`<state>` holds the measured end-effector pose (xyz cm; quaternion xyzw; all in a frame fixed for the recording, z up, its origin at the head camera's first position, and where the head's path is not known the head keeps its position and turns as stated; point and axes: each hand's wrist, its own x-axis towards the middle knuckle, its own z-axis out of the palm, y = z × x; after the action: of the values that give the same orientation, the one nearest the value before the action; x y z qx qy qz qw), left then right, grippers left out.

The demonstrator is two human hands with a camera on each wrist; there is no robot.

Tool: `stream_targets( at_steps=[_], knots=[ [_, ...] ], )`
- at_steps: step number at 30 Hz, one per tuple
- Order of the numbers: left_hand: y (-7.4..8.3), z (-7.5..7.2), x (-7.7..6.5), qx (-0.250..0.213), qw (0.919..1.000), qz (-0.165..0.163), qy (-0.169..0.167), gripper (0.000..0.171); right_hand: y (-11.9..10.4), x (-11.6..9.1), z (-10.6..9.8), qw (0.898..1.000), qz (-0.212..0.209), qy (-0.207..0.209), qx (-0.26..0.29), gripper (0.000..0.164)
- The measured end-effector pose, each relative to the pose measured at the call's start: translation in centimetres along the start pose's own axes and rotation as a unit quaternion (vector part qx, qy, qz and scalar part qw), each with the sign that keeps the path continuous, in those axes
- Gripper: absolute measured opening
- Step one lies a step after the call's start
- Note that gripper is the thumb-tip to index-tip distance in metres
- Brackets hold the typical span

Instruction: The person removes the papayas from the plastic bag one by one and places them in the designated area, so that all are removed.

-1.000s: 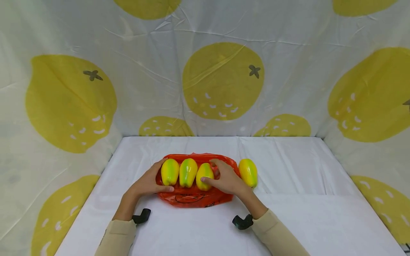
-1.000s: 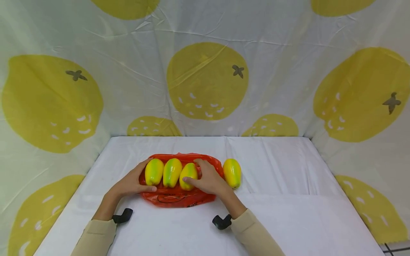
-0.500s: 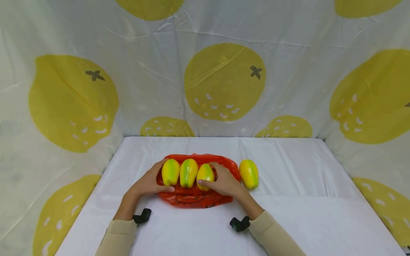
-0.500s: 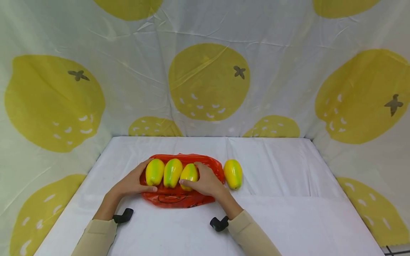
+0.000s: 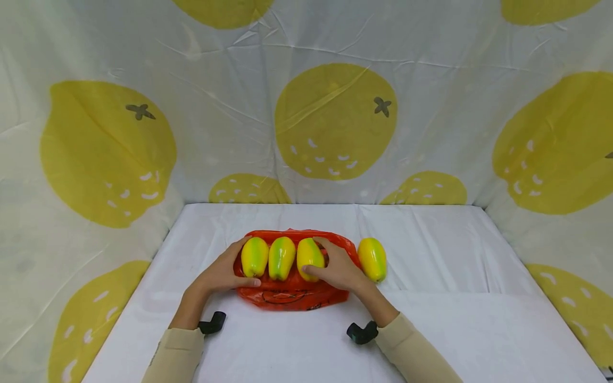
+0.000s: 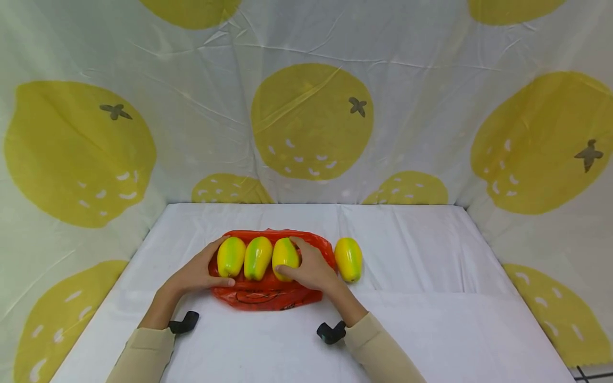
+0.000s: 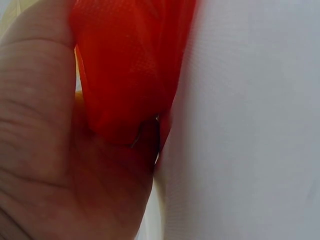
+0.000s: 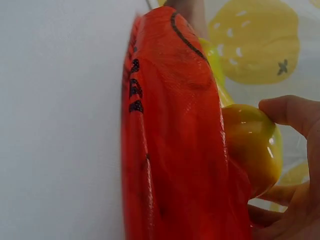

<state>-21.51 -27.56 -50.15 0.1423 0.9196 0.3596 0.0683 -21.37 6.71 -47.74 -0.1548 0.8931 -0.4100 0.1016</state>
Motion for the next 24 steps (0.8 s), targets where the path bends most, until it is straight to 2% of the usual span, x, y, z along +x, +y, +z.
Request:
stream_targets(
  at_steps=[10, 24],
  knots=[
    [-0.2, 0.1, 0.1, 0.001, 1.0, 0.005, 0.0, 0.124, -0.2, -0.7, -1.6, 0.999, -0.03, 0.029, 0.03, 0.078],
    [0.1, 0.1, 0.1, -0.001, 1.0, 0.007, 0.001, 0.124, 0.2, -2.1, -3.9, 0.997, -0.041, 0.034, 0.06, 0.072]
  ],
)
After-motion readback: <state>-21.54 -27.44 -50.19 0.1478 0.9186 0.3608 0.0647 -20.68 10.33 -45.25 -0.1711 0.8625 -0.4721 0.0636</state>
